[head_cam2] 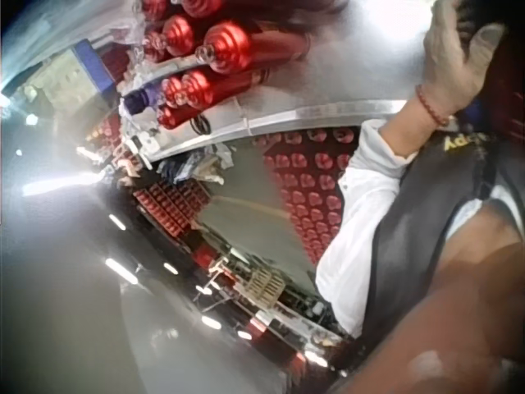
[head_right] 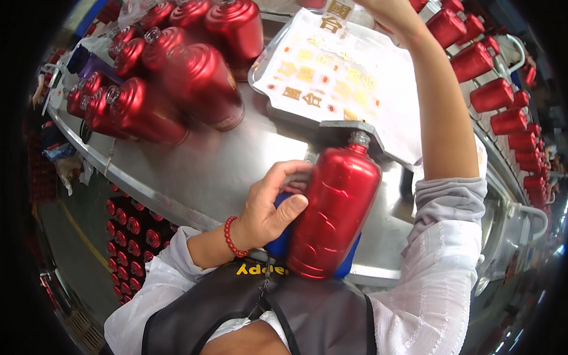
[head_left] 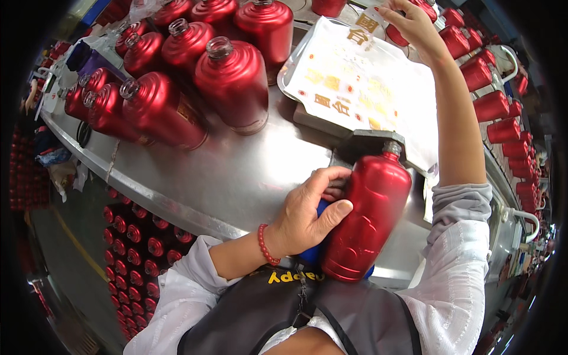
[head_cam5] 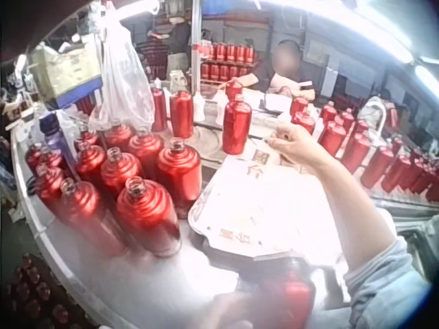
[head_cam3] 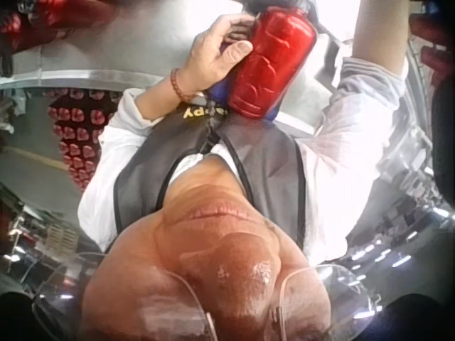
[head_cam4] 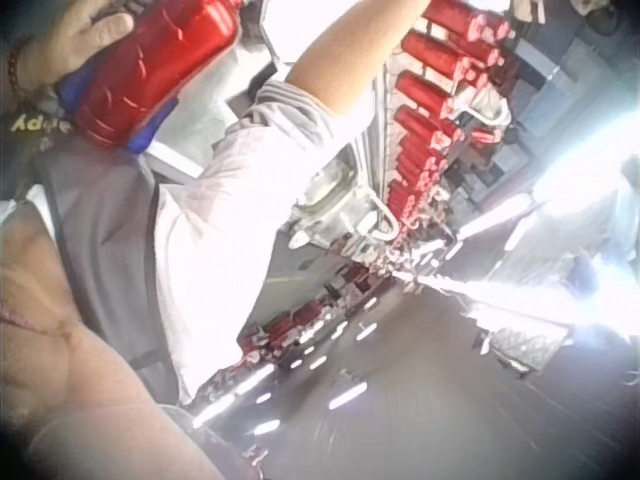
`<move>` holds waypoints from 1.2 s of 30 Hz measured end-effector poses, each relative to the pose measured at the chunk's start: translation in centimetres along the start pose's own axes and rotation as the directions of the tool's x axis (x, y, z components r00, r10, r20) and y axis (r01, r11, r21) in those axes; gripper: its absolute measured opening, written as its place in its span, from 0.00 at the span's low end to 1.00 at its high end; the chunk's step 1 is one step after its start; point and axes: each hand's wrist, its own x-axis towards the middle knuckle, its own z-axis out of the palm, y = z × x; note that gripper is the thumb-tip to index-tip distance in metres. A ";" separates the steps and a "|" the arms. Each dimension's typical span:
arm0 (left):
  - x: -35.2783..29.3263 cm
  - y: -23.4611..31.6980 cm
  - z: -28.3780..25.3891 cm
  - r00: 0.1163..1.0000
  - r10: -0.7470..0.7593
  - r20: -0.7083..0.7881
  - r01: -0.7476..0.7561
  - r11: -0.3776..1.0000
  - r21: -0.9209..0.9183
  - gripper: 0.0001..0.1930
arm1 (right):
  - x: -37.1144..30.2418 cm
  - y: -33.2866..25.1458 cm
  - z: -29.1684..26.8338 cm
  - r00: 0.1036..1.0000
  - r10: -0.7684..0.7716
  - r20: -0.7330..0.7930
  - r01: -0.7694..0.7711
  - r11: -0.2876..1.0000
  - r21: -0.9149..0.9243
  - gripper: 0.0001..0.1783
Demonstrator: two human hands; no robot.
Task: The person wipes red beverage cans with a cloth, then applies gold decorative stickers to their sides using a small stick. The person rotates the cans to align the stickers and smooths them down before moving to the next can.
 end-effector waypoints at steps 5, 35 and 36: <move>0.0 0.3 0.1 0.999 -0.016 0.034 0.018 0.999 -0.043 0.32 | -0.7 10.1 1.8 0.977 -0.214 0.010 0.185 0.818 -0.545 0.12; -4.5 0.5 0.8 0.883 0.351 0.311 -0.469 0.676 0.569 0.61 | -30.2 -8.0 -4.8 0.948 -0.318 -0.009 0.313 0.927 0.207 0.04; -4.5 0.6 0.9 0.888 0.339 0.311 -0.459 0.698 0.550 0.60 | -29.9 -7.0 -3.7 0.966 -0.253 0.057 0.232 0.941 0.246 0.04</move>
